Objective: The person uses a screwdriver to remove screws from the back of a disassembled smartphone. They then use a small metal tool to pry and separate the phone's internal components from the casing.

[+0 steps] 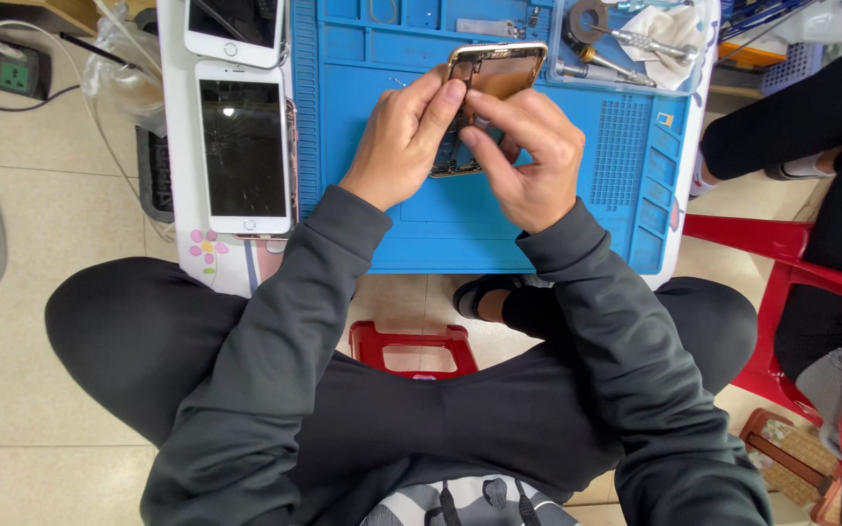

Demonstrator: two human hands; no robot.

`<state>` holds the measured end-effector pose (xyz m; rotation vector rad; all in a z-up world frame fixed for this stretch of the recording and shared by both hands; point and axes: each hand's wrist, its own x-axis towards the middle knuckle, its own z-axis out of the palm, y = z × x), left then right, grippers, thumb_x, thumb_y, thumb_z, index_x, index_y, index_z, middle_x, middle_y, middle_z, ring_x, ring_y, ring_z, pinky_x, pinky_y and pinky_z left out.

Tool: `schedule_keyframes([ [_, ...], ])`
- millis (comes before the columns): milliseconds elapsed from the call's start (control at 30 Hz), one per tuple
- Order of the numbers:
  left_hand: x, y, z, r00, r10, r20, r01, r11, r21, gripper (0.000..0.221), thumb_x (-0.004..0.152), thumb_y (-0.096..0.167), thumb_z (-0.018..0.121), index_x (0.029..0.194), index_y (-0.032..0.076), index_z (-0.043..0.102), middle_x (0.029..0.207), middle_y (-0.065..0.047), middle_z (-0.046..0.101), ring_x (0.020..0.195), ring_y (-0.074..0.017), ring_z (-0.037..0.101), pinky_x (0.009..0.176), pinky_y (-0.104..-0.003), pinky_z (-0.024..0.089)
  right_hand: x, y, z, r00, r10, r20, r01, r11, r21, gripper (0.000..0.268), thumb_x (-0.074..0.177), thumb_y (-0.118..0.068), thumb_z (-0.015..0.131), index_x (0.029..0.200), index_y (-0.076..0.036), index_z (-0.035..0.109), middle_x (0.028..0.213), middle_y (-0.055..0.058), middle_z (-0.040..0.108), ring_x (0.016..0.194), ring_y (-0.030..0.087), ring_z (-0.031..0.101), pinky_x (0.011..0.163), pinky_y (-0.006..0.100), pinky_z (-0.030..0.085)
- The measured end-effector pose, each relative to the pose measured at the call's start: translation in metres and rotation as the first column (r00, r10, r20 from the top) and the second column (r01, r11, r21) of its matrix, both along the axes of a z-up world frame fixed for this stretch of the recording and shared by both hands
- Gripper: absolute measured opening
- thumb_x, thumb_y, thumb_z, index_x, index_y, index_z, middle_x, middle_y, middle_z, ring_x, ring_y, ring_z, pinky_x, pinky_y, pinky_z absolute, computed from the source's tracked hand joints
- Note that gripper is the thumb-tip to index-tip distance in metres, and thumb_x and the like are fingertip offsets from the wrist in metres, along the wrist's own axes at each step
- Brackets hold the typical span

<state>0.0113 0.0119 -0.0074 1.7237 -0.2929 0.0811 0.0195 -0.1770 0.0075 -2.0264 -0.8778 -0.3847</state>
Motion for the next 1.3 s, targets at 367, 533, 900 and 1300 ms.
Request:
schedule_keyframes([
  [367, -0.001, -0.002, -0.003, 1.0, 0.025, 0.012, -0.026, 0.999, 0.039, 0.045, 0.114, 0.044, 0.037, 0.119, 0.01, 0.067, 0.065, 0.003, 0.036, 0.06, -0.0125, 0.034, 0.057, -0.033, 0.027, -0.005, -0.001, -0.005, 0.997, -0.001, -0.072, 0.007, 0.997, 0.072, 0.021, 0.107, -0.003, 0.077, 0.127, -0.006, 0.073, 0.102, 0.012, 0.065, 0.078, 0.019, 0.055, 0.068, 0.032, 0.05],
  [533, 0.001, 0.002, -0.001, 1.0, 0.003, -0.001, -0.003, 0.998, 0.056, 0.046, 0.113, 0.046, 0.036, 0.112, 0.011, 0.066, 0.065, 0.003, 0.041, 0.059, -0.0123, 0.035, 0.056, -0.032, 0.029, -0.005, -0.003, -0.005, 0.997, 0.027, -0.07, -0.027, 1.0, 0.002, 0.027, 0.109, 0.0, 0.07, 0.135, -0.008, 0.069, 0.113, 0.009, 0.079, 0.083, 0.021, 0.066, 0.088, 0.037, 0.047],
  [900, 0.0, 0.002, -0.001, 1.0, -0.024, 0.016, 0.023, 0.997, 0.068, 0.05, 0.114, 0.045, 0.035, 0.129, 0.012, 0.069, 0.065, 0.003, 0.033, 0.059, -0.0116, 0.032, 0.057, -0.032, 0.027, -0.003, -0.004, -0.01, 1.0, 0.007, -0.025, -0.005, 0.997, 0.082, 0.026, 0.106, 0.001, 0.08, 0.129, -0.009, 0.072, 0.093, 0.008, 0.069, 0.073, 0.021, 0.052, 0.083, 0.04, 0.048],
  [1300, -0.003, 0.0, 0.003, 0.999, -0.026, 0.032, 0.024, 0.997, 0.068, 0.047, 0.116, 0.042, 0.037, 0.136, 0.011, 0.066, 0.069, 0.002, 0.044, 0.062, -0.013, 0.036, 0.059, -0.033, 0.029, -0.004, -0.004, -0.011, 0.999, -0.034, -0.013, 0.034, 0.997, 0.07, 0.023, 0.102, 0.001, 0.084, 0.122, -0.007, 0.075, 0.098, 0.007, 0.077, 0.071, 0.02, 0.053, 0.08, 0.037, 0.044],
])
